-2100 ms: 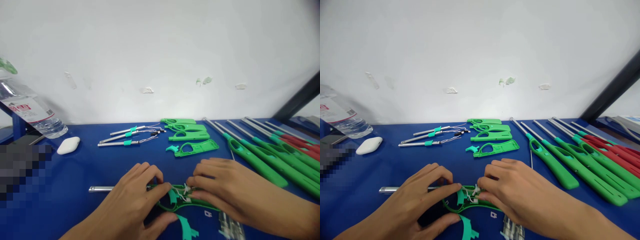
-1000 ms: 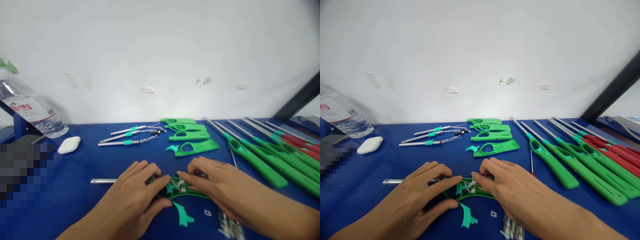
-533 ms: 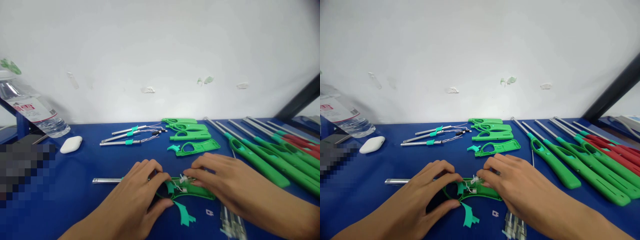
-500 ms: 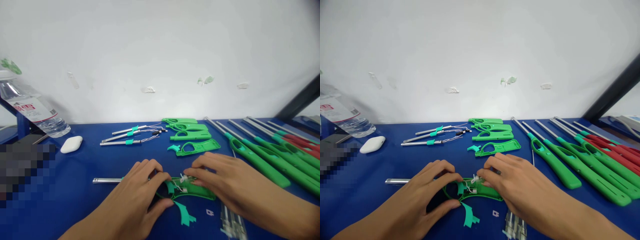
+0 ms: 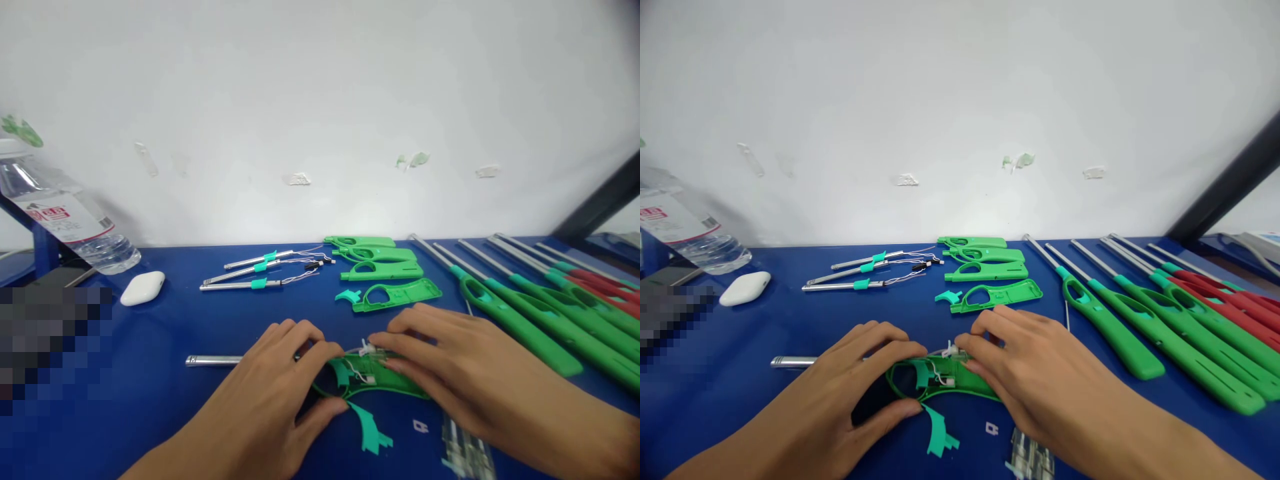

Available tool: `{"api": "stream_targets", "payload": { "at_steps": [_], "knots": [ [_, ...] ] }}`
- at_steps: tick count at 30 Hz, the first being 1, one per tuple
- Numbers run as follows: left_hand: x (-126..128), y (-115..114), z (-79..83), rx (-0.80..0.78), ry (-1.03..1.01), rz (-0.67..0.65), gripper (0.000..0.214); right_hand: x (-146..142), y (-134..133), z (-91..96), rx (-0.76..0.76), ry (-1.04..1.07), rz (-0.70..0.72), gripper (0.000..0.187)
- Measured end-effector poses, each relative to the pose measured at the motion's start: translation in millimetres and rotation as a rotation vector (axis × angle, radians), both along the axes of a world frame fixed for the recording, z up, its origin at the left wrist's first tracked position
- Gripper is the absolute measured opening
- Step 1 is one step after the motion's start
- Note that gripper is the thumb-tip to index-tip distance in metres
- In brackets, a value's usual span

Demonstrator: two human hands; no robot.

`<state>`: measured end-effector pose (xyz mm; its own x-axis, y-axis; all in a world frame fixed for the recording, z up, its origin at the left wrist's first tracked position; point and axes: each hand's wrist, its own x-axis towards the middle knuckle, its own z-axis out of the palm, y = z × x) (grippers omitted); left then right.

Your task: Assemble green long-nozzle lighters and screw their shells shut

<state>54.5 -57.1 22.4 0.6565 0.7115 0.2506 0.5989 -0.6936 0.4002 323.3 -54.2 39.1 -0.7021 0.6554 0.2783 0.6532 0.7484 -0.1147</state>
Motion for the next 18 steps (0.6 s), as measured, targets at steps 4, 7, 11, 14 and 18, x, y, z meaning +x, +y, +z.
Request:
{"api": "stream_targets", "payload": {
  "at_steps": [4, 7, 11, 14, 18],
  "knots": [
    [0.3, 0.3, -0.1, 0.024, -0.019, -0.004, 0.031, -0.4, -1.7, 0.5, -0.009, -0.009, -0.01, 0.02],
    [-0.3, -0.6, -0.9, 0.033, -0.027, 0.006, 0.027, 0.1, -1.5, 0.2, -0.041, -0.032, -0.002, 0.02],
    [-0.6, -1.3, -2.3, 0.029, -0.046, -0.001, 0.025, 2.4, 0.0, 0.4, -0.077, -0.057, 0.019, 0.022],
    [-0.2, -0.6, -2.5, 0.015, -0.053, 0.003, 0.023, 3.4, 0.4, 0.9, -0.085, -0.064, 0.027, 0.022],
    [1.0, -0.2, -0.6, -0.016, -0.057, 0.016, 0.023, 1.3, 0.1, -0.2, -0.096, -0.065, 0.045, 0.023]
  ]
}}
